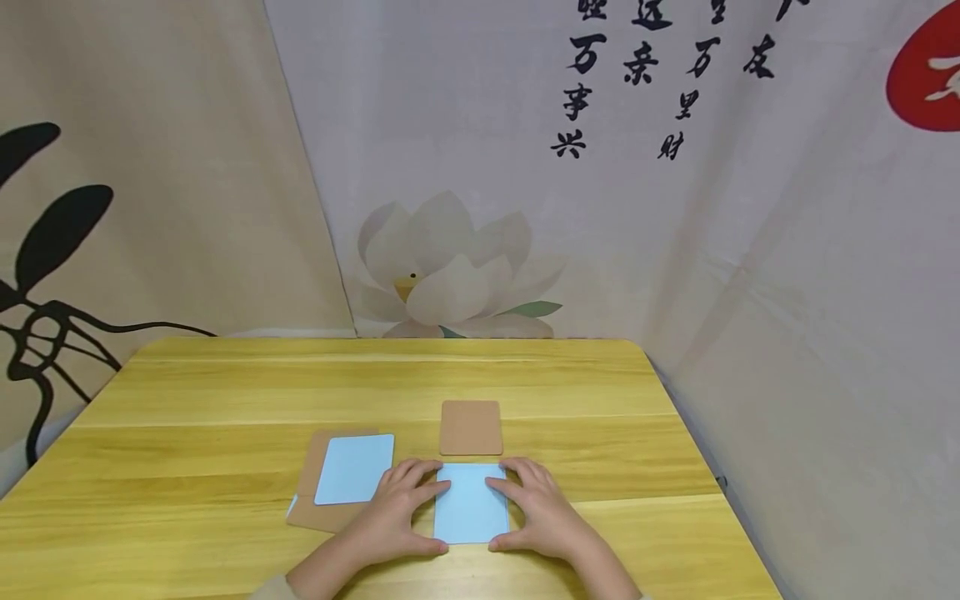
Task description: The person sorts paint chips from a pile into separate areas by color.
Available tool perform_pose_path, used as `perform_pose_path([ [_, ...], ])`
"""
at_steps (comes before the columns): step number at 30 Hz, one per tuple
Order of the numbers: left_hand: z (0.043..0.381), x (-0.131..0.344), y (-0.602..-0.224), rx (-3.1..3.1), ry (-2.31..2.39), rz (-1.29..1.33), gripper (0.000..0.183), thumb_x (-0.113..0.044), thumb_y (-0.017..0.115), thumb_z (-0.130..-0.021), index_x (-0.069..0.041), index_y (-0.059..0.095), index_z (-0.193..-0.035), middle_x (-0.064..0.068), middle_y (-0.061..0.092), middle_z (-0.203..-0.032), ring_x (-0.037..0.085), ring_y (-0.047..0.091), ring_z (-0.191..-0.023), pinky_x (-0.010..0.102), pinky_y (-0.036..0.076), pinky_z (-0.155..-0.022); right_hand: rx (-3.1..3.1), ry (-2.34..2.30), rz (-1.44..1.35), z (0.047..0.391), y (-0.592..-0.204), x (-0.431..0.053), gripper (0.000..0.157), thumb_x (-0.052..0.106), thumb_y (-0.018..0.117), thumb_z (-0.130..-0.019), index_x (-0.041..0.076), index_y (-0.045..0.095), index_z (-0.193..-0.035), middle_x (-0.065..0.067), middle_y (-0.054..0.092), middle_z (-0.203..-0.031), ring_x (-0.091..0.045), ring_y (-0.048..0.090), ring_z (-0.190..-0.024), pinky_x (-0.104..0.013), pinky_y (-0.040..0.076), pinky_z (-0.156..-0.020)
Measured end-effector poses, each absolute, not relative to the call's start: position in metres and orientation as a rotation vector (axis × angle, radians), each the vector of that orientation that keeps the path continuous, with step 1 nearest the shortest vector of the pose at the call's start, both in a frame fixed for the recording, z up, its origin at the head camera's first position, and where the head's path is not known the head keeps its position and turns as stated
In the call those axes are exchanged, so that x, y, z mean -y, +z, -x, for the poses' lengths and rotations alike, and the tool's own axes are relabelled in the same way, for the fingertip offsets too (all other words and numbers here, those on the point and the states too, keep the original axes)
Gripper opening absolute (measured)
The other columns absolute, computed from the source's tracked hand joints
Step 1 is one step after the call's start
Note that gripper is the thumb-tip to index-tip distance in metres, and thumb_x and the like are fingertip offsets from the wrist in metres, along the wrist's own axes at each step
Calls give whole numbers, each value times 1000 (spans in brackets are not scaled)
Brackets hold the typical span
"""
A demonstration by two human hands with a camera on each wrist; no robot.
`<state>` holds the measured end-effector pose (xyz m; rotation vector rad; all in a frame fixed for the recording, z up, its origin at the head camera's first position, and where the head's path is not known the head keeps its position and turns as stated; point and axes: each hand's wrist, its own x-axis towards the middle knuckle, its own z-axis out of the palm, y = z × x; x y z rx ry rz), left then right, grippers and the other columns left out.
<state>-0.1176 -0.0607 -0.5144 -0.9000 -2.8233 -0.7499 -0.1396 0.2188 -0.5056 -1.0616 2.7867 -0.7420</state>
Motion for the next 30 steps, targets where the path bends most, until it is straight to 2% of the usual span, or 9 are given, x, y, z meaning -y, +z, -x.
perform_pose_path([
  [12,116,63,-511,2786,-778,913,78,-68,69,-71,-17,61,-130,1,43,-142,26,33,-129,56,26,-101,-2873,-754,1105,138,-502,-207,78,64,71,-72,21,56,-135,-4,40,-145,-29,30,-132,-59,22,-104],
  [22,122,79,-507,2711,-826,832,76,-59,78,-65,-18,63,-127,-1,48,-137,22,33,-129,51,23,-102,-2943,-762,1146,142,-498,-195,74,61,72,-73,20,59,-133,-6,45,-141,-28,34,-129,-55,21,-104],
  [30,125,98,-507,2721,-854,782,74,-57,79,-66,-16,63,-126,2,47,-139,31,32,-132,55,17,-102,-2956,-745,1106,148,-496,-180,70,60,73,-74,21,60,-131,-3,44,-141,-26,32,-130,-54,18,-105],
])
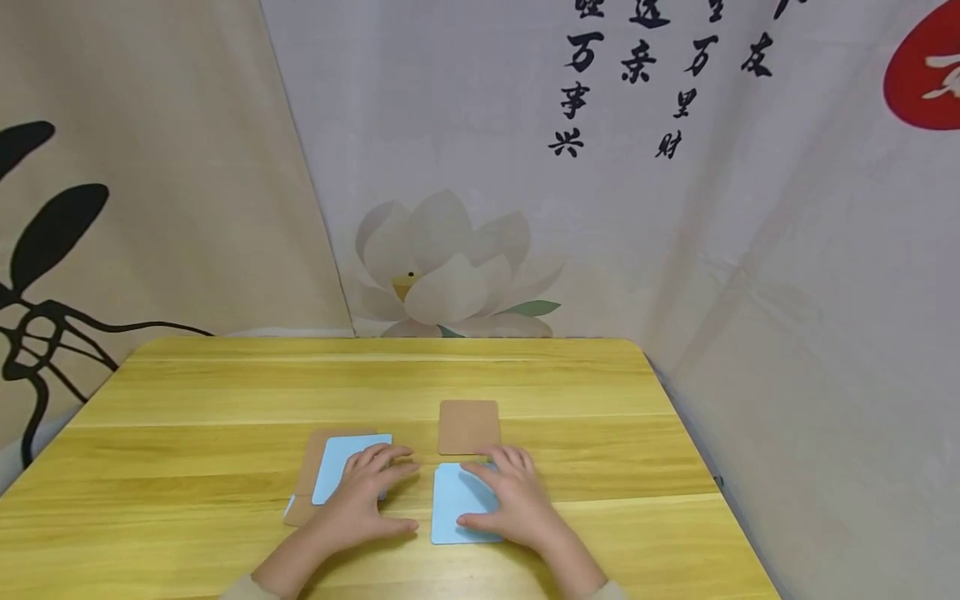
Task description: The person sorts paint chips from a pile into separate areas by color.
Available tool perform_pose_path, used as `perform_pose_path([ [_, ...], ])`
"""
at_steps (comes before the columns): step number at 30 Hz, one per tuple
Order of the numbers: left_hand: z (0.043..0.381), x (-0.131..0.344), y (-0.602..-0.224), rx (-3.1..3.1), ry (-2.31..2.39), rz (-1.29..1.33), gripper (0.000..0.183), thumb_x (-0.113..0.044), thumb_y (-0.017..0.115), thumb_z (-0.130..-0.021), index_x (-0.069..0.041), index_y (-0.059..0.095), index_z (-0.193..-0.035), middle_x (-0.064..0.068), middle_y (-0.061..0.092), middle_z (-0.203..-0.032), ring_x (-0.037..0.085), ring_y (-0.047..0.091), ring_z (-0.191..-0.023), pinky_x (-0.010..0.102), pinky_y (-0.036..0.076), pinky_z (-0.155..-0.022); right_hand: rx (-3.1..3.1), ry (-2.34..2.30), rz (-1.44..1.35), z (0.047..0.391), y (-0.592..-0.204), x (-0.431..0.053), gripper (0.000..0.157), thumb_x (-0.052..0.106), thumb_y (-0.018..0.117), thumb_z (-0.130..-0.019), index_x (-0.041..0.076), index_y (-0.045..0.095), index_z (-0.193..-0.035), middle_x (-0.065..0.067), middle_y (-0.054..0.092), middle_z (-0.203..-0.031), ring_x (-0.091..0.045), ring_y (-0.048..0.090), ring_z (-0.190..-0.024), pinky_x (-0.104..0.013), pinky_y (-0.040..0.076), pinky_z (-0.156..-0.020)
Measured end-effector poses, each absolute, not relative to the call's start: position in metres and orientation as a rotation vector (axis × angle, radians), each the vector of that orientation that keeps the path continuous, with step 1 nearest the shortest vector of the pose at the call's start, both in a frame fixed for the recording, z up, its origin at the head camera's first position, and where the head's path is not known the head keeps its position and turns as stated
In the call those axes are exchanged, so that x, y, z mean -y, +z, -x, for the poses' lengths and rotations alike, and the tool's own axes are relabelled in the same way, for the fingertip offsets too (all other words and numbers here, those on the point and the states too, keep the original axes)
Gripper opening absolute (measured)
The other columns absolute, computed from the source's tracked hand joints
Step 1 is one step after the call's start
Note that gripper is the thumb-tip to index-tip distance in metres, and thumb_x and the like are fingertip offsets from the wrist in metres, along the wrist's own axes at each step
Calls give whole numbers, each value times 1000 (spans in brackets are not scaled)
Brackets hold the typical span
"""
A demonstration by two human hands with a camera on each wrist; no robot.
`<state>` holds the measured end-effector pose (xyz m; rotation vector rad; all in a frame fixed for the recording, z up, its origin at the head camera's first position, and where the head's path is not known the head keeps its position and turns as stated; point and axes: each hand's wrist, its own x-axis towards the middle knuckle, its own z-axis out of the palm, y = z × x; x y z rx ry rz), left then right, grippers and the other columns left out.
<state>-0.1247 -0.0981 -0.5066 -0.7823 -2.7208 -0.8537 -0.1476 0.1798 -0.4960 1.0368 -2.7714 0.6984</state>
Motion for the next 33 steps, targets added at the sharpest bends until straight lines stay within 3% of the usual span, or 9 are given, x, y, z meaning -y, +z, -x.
perform_pose_path([
  [11,126,133,-507,2736,-811,675,80,-57,81,-64,-14,62,-129,3,47,-140,28,34,-129,55,16,-102,2762,722,-1052,160,-497,-145,72,61,72,-74,22,59,-132,-2,41,-143,-23,30,-131,-52,18,-106],
  [18,129,156,-510,2729,-814,632,82,-57,81,-64,-13,62,-129,7,47,-141,34,33,-130,61,15,-100,2746,725,-1108,163,-495,-118,74,58,73,-73,20,56,-134,-5,41,-143,-25,30,-131,-55,19,-104],
  [33,133,196,-510,2749,-892,609,87,-61,80,-64,-9,60,-130,12,46,-141,37,32,-127,61,18,-95,2777,700,-1168,170,-496,-75,78,61,73,-73,22,53,-138,-5,39,-146,-26,29,-133,-53,20,-106],
])
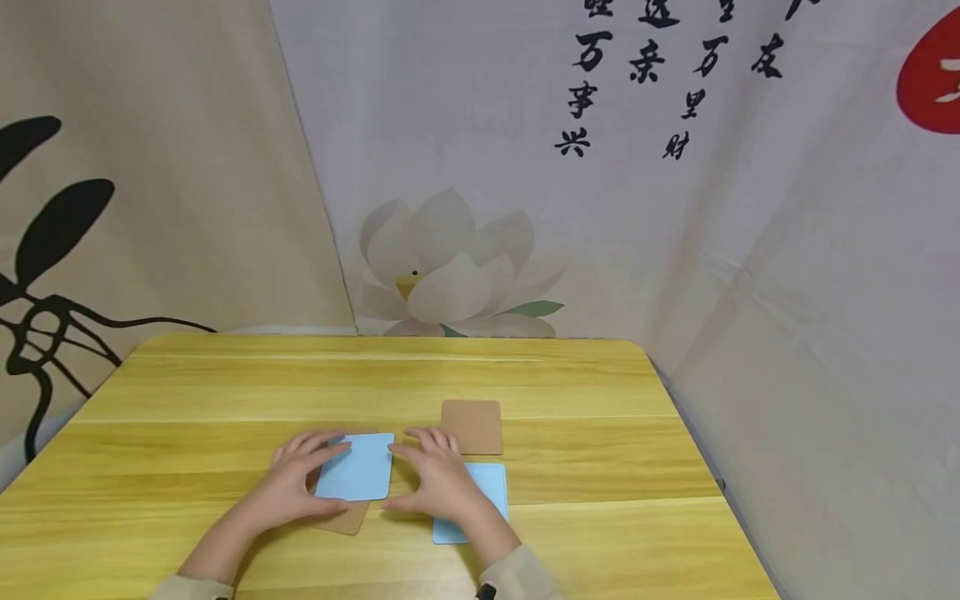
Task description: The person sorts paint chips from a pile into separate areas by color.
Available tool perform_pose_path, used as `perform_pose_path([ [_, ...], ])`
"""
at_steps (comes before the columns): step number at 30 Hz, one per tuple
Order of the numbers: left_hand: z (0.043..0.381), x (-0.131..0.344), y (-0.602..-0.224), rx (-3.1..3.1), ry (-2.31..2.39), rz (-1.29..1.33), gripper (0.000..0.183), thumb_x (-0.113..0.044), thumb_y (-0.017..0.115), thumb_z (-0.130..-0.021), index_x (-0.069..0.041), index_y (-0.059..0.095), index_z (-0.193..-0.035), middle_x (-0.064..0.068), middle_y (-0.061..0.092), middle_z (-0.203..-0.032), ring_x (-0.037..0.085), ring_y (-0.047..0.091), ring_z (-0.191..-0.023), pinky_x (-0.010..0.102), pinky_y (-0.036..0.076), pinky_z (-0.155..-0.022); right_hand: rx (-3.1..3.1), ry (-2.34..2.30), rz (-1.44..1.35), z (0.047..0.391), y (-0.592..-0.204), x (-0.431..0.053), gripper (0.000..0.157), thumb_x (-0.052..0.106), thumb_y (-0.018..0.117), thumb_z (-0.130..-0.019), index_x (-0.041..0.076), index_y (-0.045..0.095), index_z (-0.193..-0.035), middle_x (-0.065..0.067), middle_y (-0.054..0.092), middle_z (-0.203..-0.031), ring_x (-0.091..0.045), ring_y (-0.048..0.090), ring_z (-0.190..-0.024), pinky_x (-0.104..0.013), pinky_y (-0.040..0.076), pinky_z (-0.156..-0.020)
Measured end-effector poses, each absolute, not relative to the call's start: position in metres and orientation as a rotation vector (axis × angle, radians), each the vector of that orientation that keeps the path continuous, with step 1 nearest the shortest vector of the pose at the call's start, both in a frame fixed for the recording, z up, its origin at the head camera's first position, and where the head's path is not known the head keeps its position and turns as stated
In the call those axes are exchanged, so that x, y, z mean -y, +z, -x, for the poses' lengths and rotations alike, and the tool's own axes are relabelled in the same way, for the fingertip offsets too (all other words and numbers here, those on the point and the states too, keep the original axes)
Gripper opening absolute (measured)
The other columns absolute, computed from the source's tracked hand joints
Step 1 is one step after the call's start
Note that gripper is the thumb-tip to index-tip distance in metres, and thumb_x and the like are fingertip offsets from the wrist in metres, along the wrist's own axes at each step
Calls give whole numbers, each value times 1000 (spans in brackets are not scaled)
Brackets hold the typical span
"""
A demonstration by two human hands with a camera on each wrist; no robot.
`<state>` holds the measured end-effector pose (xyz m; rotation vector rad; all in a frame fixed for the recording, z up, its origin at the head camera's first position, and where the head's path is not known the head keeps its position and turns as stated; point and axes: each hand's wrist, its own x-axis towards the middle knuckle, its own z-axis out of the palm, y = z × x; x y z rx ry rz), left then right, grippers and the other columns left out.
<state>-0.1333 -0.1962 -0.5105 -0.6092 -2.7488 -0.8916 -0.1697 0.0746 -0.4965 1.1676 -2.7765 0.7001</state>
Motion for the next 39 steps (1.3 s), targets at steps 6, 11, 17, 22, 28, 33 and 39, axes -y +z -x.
perform_pose_path([
  [6,133,204,-510,2774,-932,612,88,-62,78,-66,-7,58,-132,14,44,-143,39,30,-128,62,17,-95,2834,652,-1171,172,-495,-65,82,65,71,-72,24,50,-140,-6,36,-148,-29,29,-134,-55,19,-107],
  [11,133,208,-511,2788,-938,609,88,-60,79,-66,-7,58,-132,14,43,-144,39,30,-128,62,15,-97,2887,605,-1184,175,-495,-59,84,67,69,-73,25,47,-143,-5,34,-150,-29,28,-135,-53,17,-108],
  [17,135,208,-513,2794,-943,607,87,-59,80,-66,-7,58,-132,13,43,-144,38,30,-129,62,15,-97,2914,563,-1217,178,-497,-55,83,65,69,-75,24,46,-144,-5,32,-151,-27,28,-135,-50,17,-108],
  [22,135,208,-514,2796,-935,600,86,-59,80,-65,-8,60,-130,12,45,-143,37,31,-128,61,15,-97,2922,525,-1229,181,-500,-53,82,64,69,-75,25,46,-144,-3,34,-150,-26,29,-135,-48,18,-108],
  [28,135,208,-512,2810,-946,591,85,-59,81,-64,-8,61,-129,10,46,-142,35,32,-128,60,16,-98,2910,528,-1237,182,-500,-52,81,64,69,-76,26,47,-143,-2,36,-149,-24,29,-135,-48,19,-109],
  [33,134,207,-510,2836,-949,592,85,-63,77,-66,-10,60,-130,9,45,-142,36,31,-129,59,17,-98,2898,578,-1245,181,-498,-54,80,63,69,-76,25,47,-143,-2,35,-149,-24,28,-135,-48,19,-109],
  [39,135,206,-510,2815,-934,612,85,-65,75,-66,-11,61,-130,9,46,-141,35,33,-128,60,18,-96,2876,607,-1261,179,-491,-57,80,64,68,-77,26,46,-143,-2,35,-150,-22,28,-136,-48,20,-109],
])
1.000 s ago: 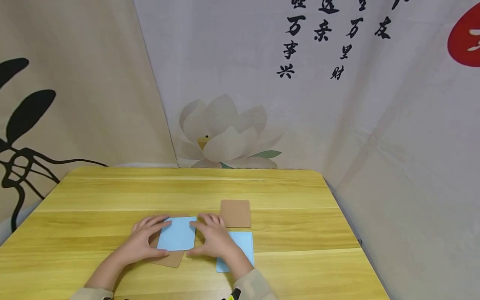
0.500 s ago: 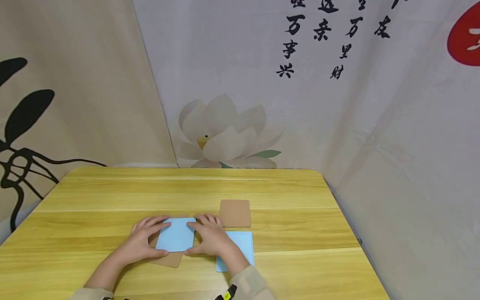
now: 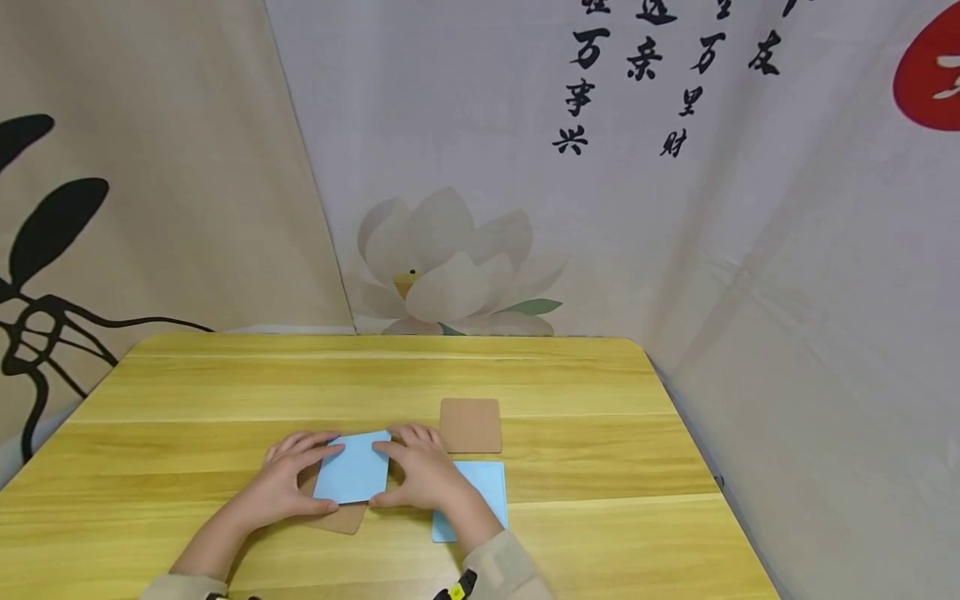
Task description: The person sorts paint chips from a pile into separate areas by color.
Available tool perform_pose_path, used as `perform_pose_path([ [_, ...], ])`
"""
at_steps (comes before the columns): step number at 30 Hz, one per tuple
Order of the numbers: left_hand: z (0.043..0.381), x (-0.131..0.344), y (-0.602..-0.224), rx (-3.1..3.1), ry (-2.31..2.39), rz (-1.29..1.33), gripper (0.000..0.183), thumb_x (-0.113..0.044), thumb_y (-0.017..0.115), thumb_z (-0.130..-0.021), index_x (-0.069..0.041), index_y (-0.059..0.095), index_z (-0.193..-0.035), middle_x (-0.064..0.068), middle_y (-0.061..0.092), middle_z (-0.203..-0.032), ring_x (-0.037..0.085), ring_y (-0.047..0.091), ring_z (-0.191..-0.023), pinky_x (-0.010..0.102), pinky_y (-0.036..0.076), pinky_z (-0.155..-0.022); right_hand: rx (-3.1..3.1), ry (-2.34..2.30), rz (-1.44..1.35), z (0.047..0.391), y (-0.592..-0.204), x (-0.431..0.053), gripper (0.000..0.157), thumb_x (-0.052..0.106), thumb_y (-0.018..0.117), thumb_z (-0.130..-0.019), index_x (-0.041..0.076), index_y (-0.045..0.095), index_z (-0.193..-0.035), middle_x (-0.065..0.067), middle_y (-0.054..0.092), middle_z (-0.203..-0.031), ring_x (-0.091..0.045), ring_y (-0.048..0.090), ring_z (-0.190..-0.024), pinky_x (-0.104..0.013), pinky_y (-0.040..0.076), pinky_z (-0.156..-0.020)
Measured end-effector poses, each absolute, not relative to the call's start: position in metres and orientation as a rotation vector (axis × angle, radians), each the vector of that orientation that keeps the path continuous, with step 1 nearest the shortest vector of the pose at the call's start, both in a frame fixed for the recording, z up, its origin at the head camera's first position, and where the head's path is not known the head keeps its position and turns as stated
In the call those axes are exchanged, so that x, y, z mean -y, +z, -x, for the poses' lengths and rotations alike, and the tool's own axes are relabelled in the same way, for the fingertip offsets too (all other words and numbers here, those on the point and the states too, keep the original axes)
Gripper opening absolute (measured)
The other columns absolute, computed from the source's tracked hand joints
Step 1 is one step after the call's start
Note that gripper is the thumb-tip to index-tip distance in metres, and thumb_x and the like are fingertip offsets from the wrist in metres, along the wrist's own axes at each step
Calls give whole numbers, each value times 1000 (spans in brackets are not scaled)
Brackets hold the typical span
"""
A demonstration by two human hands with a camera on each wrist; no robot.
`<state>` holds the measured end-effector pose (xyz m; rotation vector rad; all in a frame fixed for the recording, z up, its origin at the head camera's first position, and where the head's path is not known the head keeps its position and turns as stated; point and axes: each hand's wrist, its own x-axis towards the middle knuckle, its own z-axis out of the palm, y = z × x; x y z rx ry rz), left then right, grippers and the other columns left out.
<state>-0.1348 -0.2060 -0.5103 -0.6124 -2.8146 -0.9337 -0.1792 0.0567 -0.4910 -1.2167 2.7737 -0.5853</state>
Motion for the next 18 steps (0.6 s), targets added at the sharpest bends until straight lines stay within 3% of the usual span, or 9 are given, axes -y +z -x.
perform_pose_path([
  [18,130,169,-507,2698,-973,676,82,-54,84,-62,-13,62,-129,6,48,-138,27,32,-128,54,21,-97,-2771,-677,1236,167,-480,-98,78,57,73,-76,24,48,-142,-6,34,-149,-24,26,-137,-57,18,-107],
])
